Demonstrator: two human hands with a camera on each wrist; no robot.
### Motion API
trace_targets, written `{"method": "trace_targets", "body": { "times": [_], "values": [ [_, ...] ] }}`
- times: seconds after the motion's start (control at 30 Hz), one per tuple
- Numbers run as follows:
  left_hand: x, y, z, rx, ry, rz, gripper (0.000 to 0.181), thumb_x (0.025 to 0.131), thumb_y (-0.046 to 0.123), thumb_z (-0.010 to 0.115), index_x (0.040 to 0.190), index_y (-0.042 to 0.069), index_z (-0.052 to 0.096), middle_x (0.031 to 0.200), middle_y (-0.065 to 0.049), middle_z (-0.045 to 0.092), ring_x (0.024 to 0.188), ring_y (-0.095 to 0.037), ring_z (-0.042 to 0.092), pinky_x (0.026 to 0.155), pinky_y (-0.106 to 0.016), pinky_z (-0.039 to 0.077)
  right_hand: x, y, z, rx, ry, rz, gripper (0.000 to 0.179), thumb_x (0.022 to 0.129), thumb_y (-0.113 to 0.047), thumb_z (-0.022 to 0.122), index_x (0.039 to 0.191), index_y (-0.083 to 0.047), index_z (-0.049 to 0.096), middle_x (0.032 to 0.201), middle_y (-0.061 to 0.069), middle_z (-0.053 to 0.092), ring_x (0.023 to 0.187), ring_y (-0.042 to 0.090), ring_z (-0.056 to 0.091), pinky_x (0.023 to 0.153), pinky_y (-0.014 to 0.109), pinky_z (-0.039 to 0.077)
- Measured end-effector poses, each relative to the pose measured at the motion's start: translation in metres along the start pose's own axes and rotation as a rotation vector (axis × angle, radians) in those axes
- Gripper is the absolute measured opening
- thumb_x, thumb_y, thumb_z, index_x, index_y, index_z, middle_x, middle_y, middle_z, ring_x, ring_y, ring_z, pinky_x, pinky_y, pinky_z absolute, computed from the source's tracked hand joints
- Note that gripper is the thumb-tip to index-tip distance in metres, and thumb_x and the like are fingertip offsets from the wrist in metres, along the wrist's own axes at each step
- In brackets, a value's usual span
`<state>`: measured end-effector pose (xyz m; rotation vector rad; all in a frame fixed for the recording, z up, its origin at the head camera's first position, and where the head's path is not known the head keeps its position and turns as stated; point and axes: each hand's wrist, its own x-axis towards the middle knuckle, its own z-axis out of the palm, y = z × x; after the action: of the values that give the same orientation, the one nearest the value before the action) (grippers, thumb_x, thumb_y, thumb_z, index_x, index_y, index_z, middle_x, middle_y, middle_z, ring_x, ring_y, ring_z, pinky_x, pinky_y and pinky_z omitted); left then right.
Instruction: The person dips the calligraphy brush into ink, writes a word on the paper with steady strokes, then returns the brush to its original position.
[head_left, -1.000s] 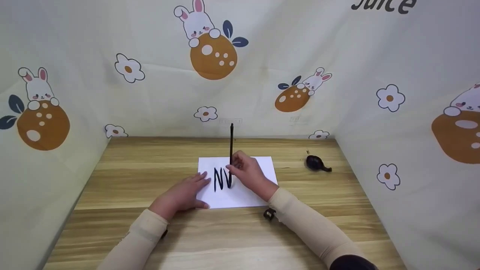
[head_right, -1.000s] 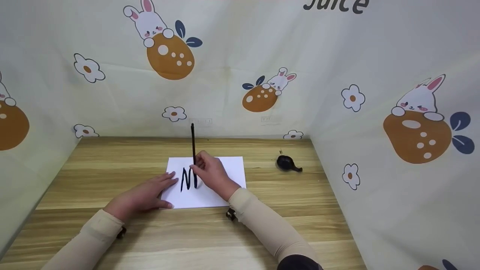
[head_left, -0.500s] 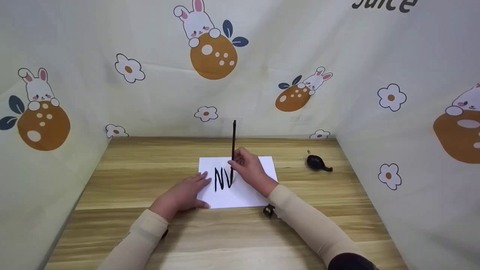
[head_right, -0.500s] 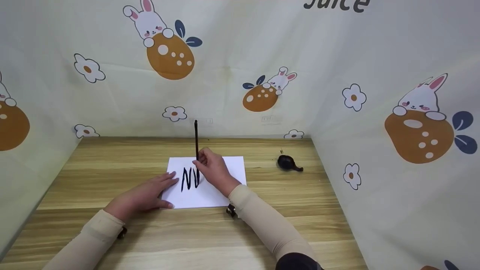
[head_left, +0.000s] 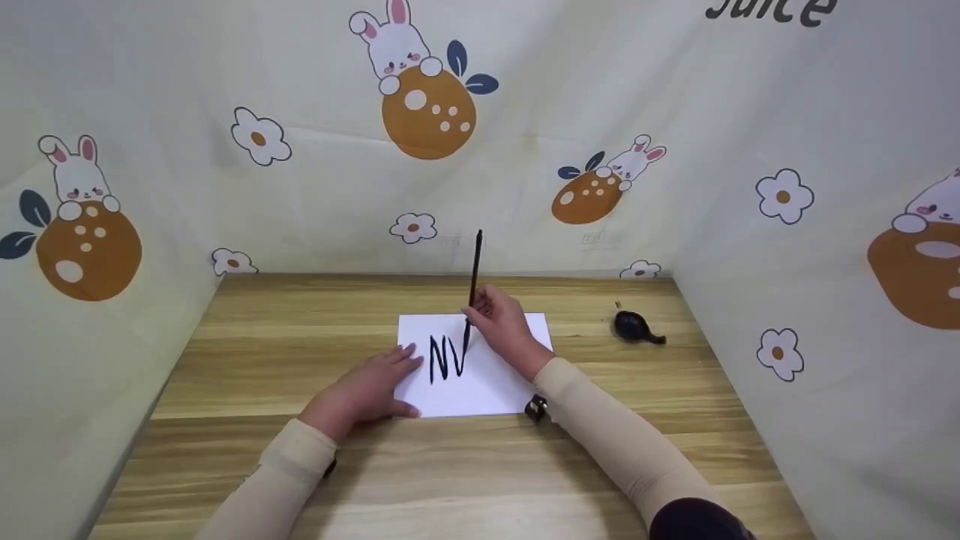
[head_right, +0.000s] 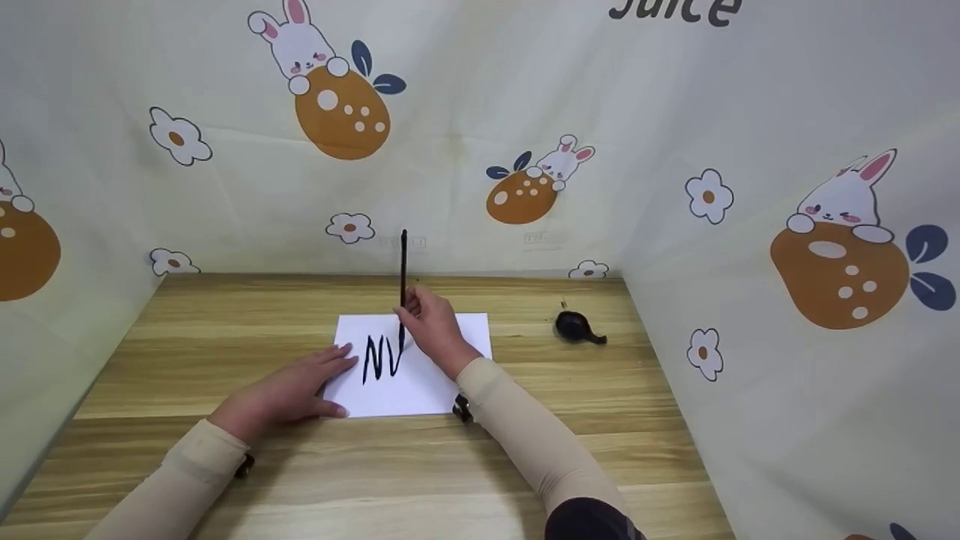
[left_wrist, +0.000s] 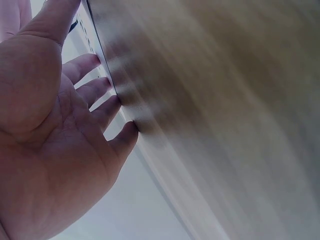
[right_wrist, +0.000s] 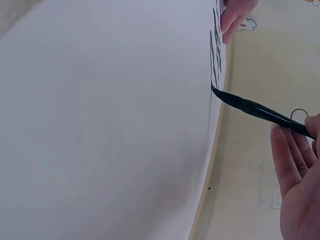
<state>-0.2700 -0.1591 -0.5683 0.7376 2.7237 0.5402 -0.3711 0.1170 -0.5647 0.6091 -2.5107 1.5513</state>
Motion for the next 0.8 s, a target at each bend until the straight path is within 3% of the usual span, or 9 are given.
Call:
{"method": "trace_targets", "body": {
  "times": [0.17, 0.4, 0.8],
  "values": [
    [0.001, -0.002, 0.001, 0.012, -0.001, -0.006, 0.098, 0.094, 0.053, 0.086, 0.169, 0.006, 0.043, 0.18, -0.019, 0.027, 0.164, -0.047, 0.028, 0.13, -0.069, 0.025, 0.006, 0.006, -0.001, 0.023, 0.021, -0.005, 0.017, 0.104, -0.009, 0.078, 0.112, 0.003, 0.069, 0.095, 0.002, 0.076, 0.087, 0.016, 0.072, 0.081, 0.032, 0.064],
    [0.001, -0.004, 0.003, 0.008, 0.02, 0.013, 0.098, 0.093, 0.049, 0.089, 0.167, 0.001, 0.046, 0.178, -0.022, 0.031, 0.163, -0.047, 0.03, 0.129, -0.069, 0.029, 0.011, 0.007, -0.002, -0.003, 0.027, -0.031, 0.013, 0.105, -0.009, 0.076, 0.113, -0.009, 0.066, 0.096, 0.001, 0.076, 0.089, 0.015, 0.073, 0.081, 0.032, 0.063],
    [0.002, -0.003, 0.003, 0.008, 0.004, -0.004, 0.098, 0.094, 0.05, 0.087, 0.169, 0.004, 0.044, 0.18, -0.02, 0.028, 0.165, -0.046, 0.027, 0.13, -0.069, 0.026, 0.016, 0.005, -0.005, -0.002, 0.047, -0.022, 0.013, 0.106, -0.007, 0.074, 0.114, -0.009, 0.065, 0.099, 0.002, 0.075, 0.091, 0.017, 0.074, 0.082, 0.034, 0.065]
  ]
}}
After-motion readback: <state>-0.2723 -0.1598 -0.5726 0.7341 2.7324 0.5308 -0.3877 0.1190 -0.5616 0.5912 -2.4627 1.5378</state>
